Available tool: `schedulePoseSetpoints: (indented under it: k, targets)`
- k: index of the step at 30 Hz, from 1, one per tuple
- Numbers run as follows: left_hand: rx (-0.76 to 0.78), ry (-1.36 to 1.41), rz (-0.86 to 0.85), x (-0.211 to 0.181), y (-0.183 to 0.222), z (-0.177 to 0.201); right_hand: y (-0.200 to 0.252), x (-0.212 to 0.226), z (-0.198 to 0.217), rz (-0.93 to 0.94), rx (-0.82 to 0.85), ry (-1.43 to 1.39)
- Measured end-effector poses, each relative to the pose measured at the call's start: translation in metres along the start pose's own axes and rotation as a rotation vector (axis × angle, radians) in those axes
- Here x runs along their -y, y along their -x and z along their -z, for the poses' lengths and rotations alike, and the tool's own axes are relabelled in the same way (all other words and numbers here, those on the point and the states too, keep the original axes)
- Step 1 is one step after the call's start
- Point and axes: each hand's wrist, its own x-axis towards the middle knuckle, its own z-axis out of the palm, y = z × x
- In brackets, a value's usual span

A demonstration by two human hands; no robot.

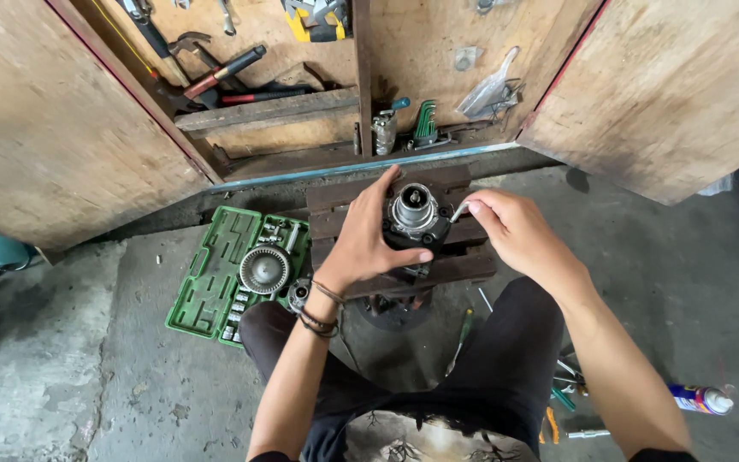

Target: Repairing a starter motor by inspecting and manipulating internal components with a tool

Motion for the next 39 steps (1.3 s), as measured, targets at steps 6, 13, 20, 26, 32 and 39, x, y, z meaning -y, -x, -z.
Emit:
schedulePoseSetpoints:
  k: [6,13,20,26,32,39]
  targets:
    - [-0.032,-0.207,0.141,-0.029,-0.004,-0.019,-0.012,0.002,-0.005,0.115,-0.054,0.188]
    - [-0.117,-0.272,0.289,-0.047,-0.005,-0.034,-0.016,-0.032,-0.022,0.317,-0.179,0.378]
    - [-0.317,-0.365,0.432,-0.053,-0.013,-0.057,-0.020,-0.048,-0.030,0.484,-0.188,0.612]
    - [-0.326,-0.340,0.358,-0.037,-0.011,-0.059,-0.034,-0.042,-0.008,0.507,-0.033,0.356]
    - [-0.347,-0.364,0.343,-0.034,-0.012,-0.061,-0.045,-0.046,-0.003,0.560,0.038,0.353]
    - [-0.326,-0.345,0.265,-0.036,-0.011,-0.052,-0.046,-0.043,-0.004,0.634,0.000,0.379]
